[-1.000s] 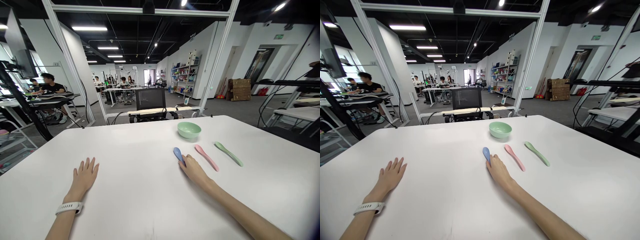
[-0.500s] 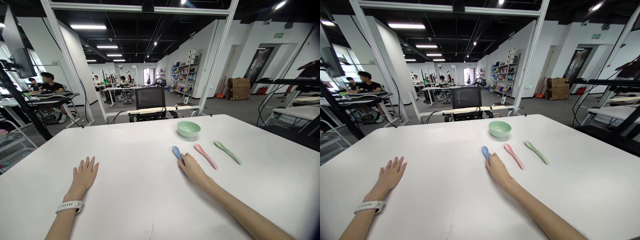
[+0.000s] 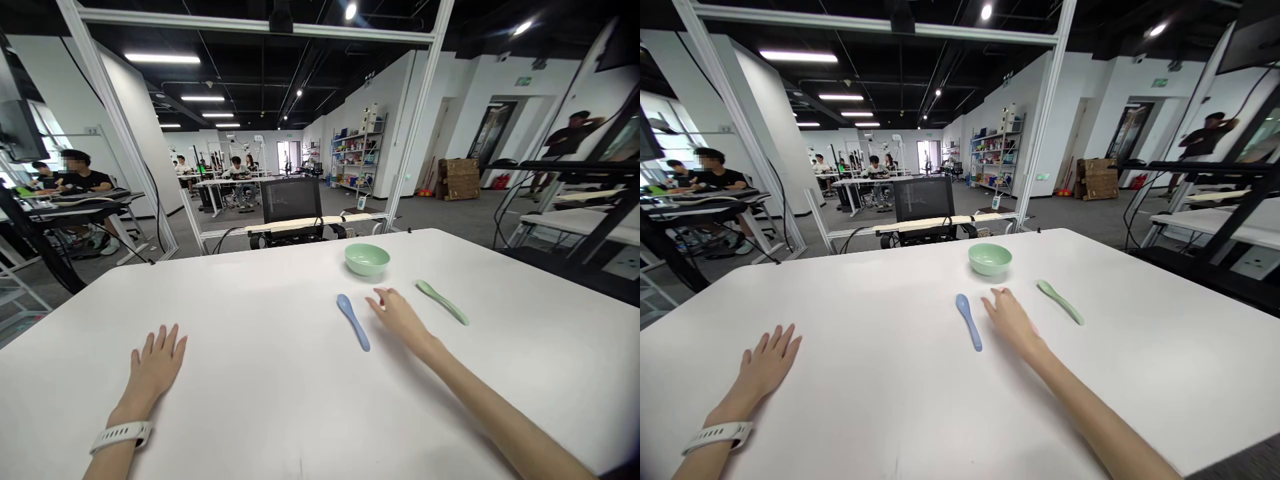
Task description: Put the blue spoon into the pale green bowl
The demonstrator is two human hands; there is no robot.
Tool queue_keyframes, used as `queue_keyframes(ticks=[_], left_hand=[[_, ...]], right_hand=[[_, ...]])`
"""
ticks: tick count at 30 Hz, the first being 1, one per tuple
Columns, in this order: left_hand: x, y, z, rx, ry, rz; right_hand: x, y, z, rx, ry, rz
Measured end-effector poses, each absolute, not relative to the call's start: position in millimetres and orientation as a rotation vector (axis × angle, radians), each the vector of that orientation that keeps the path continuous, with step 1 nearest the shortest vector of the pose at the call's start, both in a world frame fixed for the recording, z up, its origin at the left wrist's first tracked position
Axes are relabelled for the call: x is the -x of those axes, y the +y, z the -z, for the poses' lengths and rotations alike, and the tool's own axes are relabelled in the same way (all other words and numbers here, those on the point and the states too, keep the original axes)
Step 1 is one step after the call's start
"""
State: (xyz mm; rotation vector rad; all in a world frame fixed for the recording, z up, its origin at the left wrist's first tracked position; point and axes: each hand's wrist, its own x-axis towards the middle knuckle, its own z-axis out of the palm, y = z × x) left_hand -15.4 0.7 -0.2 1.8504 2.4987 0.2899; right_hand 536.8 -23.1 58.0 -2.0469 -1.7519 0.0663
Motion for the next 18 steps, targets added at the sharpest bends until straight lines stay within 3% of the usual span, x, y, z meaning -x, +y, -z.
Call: queue_keyframes(ticks=[5,9,18], left_hand=[[19.0,4.8,4.1,-1.844,2.488,-0.358],[19.2,5.3,5.5,-1.826,2.483,-0.361],[20.4,5.4,5.1,-1.824,2.483,-0.328]], right_hand=[[-636.9,-0.9,-73.9,2.428,-1.464,0.114],[-699.8,4.1,-58.8,2.638,-1.335,0.032],[-730.4,3.3,-35.9,2.49,-1.199,-0.193]])
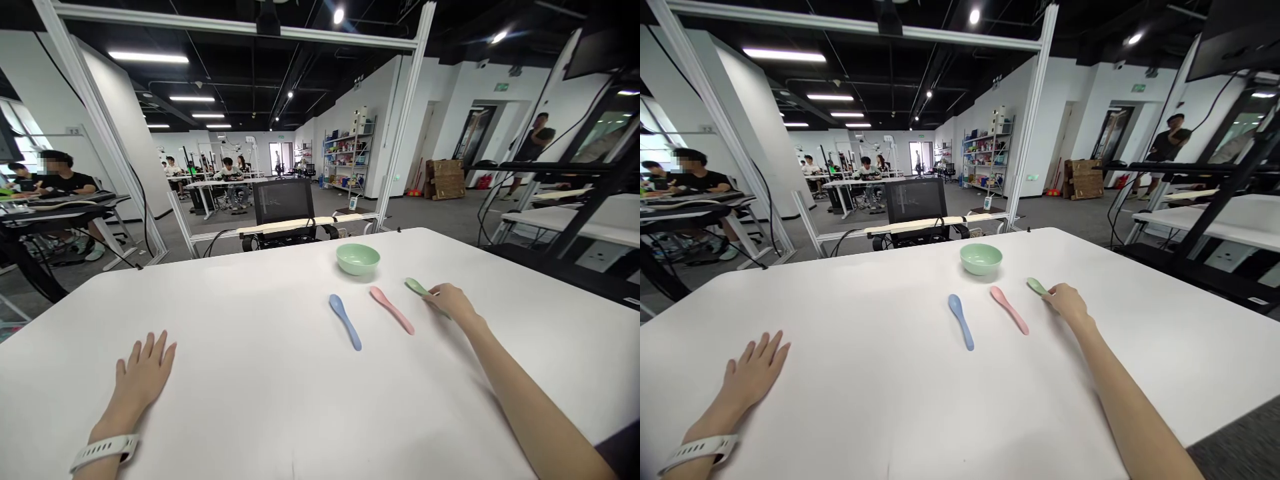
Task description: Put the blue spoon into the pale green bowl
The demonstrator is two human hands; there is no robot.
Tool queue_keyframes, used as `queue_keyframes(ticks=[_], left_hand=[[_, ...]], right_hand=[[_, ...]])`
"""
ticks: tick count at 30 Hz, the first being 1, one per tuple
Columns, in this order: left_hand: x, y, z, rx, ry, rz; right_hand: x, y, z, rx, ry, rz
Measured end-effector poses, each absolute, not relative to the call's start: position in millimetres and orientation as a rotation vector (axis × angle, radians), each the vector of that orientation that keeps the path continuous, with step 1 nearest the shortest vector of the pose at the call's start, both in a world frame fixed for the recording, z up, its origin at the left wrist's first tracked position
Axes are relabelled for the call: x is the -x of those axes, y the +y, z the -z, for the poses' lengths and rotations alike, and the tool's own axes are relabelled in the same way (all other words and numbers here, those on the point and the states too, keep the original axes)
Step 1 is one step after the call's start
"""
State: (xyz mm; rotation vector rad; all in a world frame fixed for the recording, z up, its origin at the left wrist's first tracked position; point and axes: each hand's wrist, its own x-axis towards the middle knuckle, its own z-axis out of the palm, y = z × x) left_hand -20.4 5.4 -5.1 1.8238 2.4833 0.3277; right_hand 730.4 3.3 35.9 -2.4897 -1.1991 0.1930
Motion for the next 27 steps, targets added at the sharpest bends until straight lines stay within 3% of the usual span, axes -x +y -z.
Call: queue_keyframes(ticks=[27], left_hand=[[15.3,1.9,1.6,-1.831,2.472,-0.361]], right_hand=[[-716.7,-1.7,-40.7,2.534,-1.135,-0.147]])
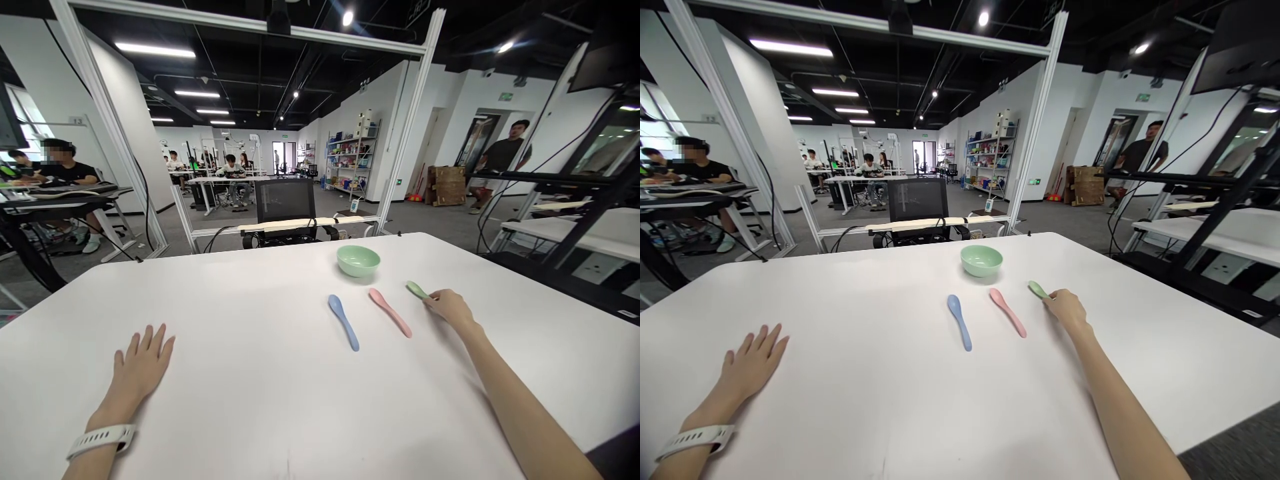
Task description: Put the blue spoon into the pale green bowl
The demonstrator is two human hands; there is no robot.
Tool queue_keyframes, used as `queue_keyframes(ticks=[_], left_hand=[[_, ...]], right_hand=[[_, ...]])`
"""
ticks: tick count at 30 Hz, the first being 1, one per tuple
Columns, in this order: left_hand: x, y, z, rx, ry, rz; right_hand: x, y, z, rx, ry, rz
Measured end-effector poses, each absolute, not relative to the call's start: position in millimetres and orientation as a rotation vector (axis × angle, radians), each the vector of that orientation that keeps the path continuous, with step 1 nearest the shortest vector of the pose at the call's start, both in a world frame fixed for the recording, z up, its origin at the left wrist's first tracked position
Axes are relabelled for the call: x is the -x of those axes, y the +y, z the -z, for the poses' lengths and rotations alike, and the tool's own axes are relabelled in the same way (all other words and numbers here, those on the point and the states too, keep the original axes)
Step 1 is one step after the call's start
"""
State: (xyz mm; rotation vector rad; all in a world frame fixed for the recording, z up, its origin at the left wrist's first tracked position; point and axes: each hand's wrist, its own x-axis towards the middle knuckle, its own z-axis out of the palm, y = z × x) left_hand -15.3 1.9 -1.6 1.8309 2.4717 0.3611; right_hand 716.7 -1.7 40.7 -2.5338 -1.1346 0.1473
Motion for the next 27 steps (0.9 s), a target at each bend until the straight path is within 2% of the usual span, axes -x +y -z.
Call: queue_keyframes(ticks=[13,16,19,23,27], left_hand=[[12.7,0.9,-1.9,-1.817,2.473,-0.369],[12.5,0.5,-1.7,-1.821,2.476,-0.36],[13.5,0.7,0.3,-1.845,2.477,-0.39],[16.5,2.3,4.3,-1.831,2.477,-0.406],[18.1,3.3,5.4,-1.83,2.477,-0.421]], right_hand=[[-710.9,-4.8,-44.0,2.558,-1.171,-0.098],[-707.3,-5.5,-47.1,2.562,-1.214,0.055],[-685.8,-5.5,-54.1,2.32,-1.401,0.191],[-623.6,-11.2,-62.1,1.797,-1.8,-0.129],[-563.0,-26.1,-66.2,1.629,-2.091,-0.587]])
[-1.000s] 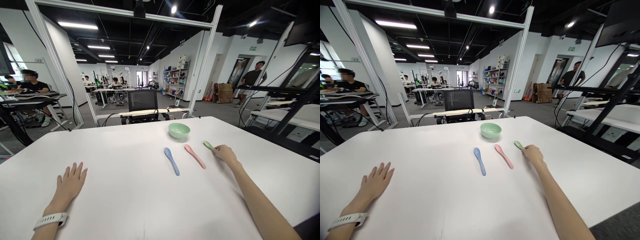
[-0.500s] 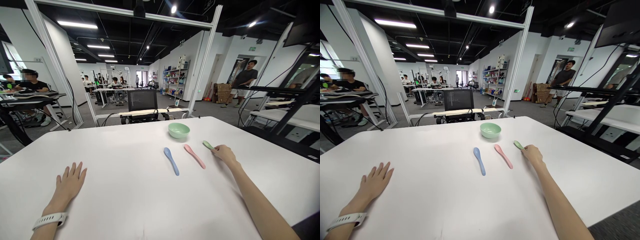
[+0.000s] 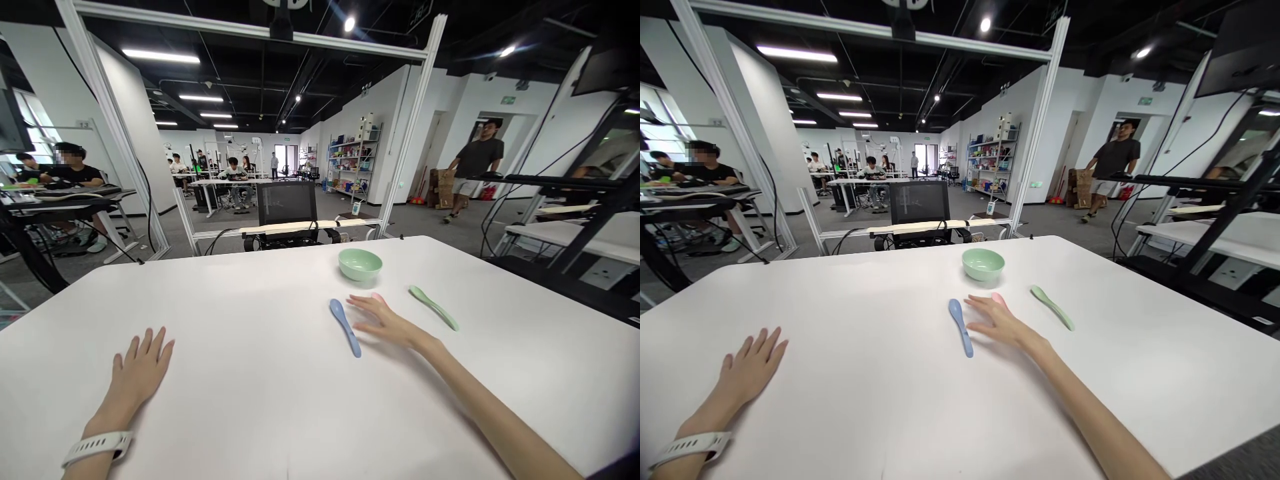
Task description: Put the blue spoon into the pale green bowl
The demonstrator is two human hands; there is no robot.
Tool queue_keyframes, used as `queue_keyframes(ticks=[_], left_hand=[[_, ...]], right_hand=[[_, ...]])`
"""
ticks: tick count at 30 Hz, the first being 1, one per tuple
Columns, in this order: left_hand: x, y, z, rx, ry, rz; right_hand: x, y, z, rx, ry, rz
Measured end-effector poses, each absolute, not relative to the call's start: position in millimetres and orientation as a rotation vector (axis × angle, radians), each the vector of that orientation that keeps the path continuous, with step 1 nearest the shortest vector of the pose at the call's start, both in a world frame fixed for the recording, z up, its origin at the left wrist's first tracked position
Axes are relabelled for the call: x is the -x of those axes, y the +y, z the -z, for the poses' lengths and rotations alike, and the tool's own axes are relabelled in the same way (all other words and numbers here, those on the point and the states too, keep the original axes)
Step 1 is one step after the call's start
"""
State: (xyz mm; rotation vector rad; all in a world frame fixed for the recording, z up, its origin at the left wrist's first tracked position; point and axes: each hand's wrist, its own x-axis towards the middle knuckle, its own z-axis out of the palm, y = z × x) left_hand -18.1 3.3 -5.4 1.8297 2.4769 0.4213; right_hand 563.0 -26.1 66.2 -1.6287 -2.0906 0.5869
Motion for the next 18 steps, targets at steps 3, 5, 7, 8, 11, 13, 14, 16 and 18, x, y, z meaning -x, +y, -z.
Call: queue_keyframes(ticks=[3,5,7,8,11,13,14,16,18], left_hand=[[18.1,3.3,4.7,-1.834,2.468,-0.419],[17.6,3.3,4.5,-1.828,2.464,-0.441],[17.0,3.2,4.6,-1.817,2.465,-0.471],[16.7,3.2,4.8,-1.81,2.465,-0.481],[16.6,3.4,5.0,-1.798,2.465,-0.497],[17.5,3.8,5.2,-1.794,2.472,-0.503],[18.1,4.2,5.4,-1.794,2.477,-0.501],[19.3,4.7,5.7,-1.793,2.488,-0.474],[19.5,4.7,5.4,-1.803,2.491,-0.433]], right_hand=[[-542.8,-35.6,-69.3,1.632,-2.174,-0.756],[-539.5,-39.2,-71.6,1.636,-2.203,-0.807],[-539.6,-41.0,-73.7,1.641,-2.219,-0.816],[-539.9,-41.6,-74.7,1.639,-2.219,-0.812],[-539.9,-42.5,-76.5,1.62,-2.221,-0.793],[-539.3,-42.6,-76.7,1.621,-2.218,-0.784],[-539.0,-42.6,-76.5,1.626,-2.212,-0.78],[-538.4,-42.5,-75.7,1.632,-2.198,-0.77],[-537.7,-42.3,-74.4,1.635,-2.196,-0.768]])
